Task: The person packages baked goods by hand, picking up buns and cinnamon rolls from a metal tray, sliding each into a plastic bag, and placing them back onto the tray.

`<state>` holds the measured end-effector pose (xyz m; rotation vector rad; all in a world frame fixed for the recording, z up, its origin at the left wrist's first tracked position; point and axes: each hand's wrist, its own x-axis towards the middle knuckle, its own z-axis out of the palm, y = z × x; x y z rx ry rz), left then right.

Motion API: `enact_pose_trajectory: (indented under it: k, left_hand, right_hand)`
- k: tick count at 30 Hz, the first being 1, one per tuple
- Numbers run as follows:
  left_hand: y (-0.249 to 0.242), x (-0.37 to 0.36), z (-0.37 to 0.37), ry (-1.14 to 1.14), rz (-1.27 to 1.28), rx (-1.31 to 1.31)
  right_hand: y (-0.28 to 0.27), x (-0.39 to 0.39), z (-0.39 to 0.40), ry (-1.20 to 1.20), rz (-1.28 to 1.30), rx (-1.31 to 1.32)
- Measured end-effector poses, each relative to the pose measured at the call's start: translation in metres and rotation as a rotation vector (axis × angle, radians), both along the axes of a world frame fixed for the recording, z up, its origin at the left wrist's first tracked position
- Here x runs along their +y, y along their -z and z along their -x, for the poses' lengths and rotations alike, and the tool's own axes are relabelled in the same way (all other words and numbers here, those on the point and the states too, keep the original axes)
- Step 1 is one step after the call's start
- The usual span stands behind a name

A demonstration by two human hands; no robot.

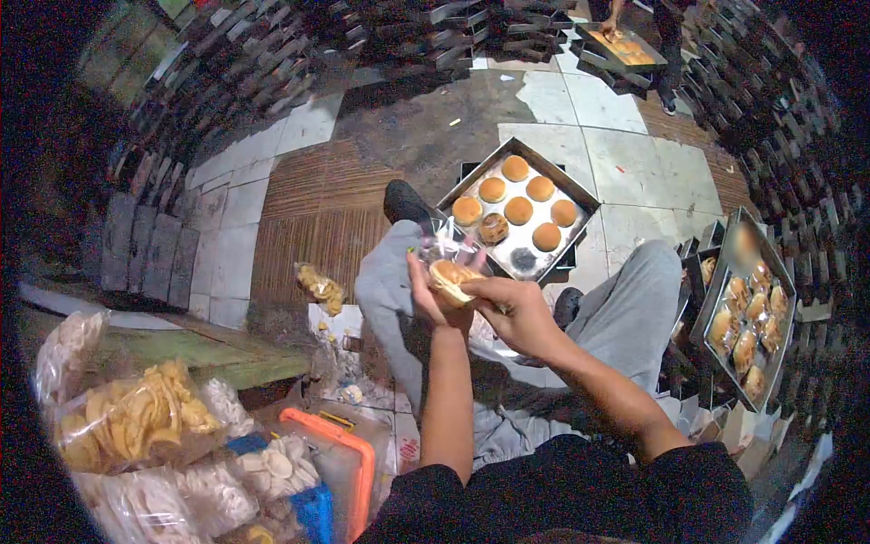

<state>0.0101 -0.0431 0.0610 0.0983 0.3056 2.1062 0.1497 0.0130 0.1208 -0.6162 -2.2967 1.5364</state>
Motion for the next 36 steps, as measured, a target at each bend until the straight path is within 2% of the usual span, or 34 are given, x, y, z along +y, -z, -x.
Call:
enact_pose_trajectory:
  k: [1,3,4,5,7,8,9,11,12,13,15,16,17,19,20,21,23,24,26,27,29,31,33,34,35,36]
  left_hand:
    - [0.006,0.000,-0.001,0.001,0.003,-0.005]
    - [0.017,0.009,-0.006,-0.053,0.188,0.234]
    - [0.016,0.015,-0.020,-0.138,0.284,0.244]
    - [0.018,0.014,-0.017,-0.144,0.285,0.246]
    - [0.024,0.007,-0.004,-0.008,0.111,0.038]
    - [0.027,0.004,-0.003,-0.038,0.134,0.040]
    - [0.023,0.004,-0.008,-0.045,0.137,0.045]
    - [0.014,0.007,-0.023,0.031,0.103,0.066]
    - [0.015,0.008,-0.022,0.043,0.103,0.002]
    - [0.013,0.009,-0.016,0.033,0.103,0.014]
    - [0.006,0.002,-0.002,-0.153,0.129,0.080]
    - [-0.002,-0.002,0.002,-0.169,0.127,0.017]
    - [-0.002,-0.004,0.001,-0.184,0.129,0.020]
    - [-0.003,-0.005,-0.008,-0.050,0.011,-0.010]
    - [-0.004,-0.001,-0.020,-0.122,0.245,0.339]
    - [-0.001,0.004,-0.027,-0.115,0.205,0.173]
    - [0.016,-0.001,-0.013,-0.141,0.224,0.169]
    - [0.007,-0.005,-0.004,-0.178,0.215,0.161]
    - [-0.016,-0.017,0.006,-0.171,0.175,0.155]
    - [-0.025,-0.020,0.002,-0.179,0.178,0.151]
    - [-0.038,-0.028,-0.005,-0.189,0.348,0.149]
    - [-0.024,-0.060,-0.014,-0.144,0.421,0.212]
    - [-0.018,-0.100,-0.016,0.179,0.539,0.198]
    - [-0.025,-0.108,-0.007,0.169,0.535,0.190]
    - [-0.034,-0.116,0.004,0.285,1.006,0.512]
    - [-0.042,-0.119,0.012,0.402,1.477,0.837]
  right_hand:
    - [0.002,-0.002,0.000,0.001,0.003,-0.005]
    - [0.011,-0.003,0.007,0.049,-0.274,0.169]
    - [0.016,-0.001,0.014,0.070,-0.416,0.207]
    - [0.017,-0.001,0.009,0.064,-0.416,0.211]
    - [0.007,-0.004,-0.001,-0.079,-0.438,0.164]
    - [0.012,-0.009,-0.003,-0.018,-0.317,0.161]
    - [0.008,-0.009,-0.002,-0.022,-0.313,0.168]
    - [-0.002,-0.006,-0.003,0.017,0.083,-0.069]
    - [0.011,-0.002,-0.008,-0.084,-0.006,0.114]
    - [-0.003,0.004,-0.022,-0.352,0.066,0.044]
    - [-0.028,0.015,-0.033,-0.920,0.291,0.050]
    - [-0.028,0.017,-0.038,-0.849,0.403,0.023]
    - [-0.024,0.019,-0.034,-0.865,0.404,0.025]
    - [-0.004,0.016,-0.018,-0.041,0.253,0.049]
    - [0.005,0.011,-0.006,-0.040,0.165,0.270]
    - [0.008,0.001,-0.002,-0.043,0.045,0.112]
    - [0.006,-0.003,-0.017,-0.294,0.006,0.123]
    - [0.004,0.003,-0.023,-0.295,0.003,0.127]
    - [0.004,0.009,-0.037,-0.812,0.261,0.071]
    - [0.004,0.008,-0.033,-0.819,0.265,0.068]
    - [0.003,0.009,-0.018,0.094,-0.061,0.232]
    - [0.006,0.016,-0.003,0.124,-0.054,0.254]
    - [0.041,0.017,0.012,0.046,-0.108,0.376]
    - [0.045,0.017,0.019,0.050,-0.025,0.381]
    - [0.046,0.016,0.026,0.039,-0.031,0.380]
    - [0.047,0.013,0.032,0.078,0.105,0.366]
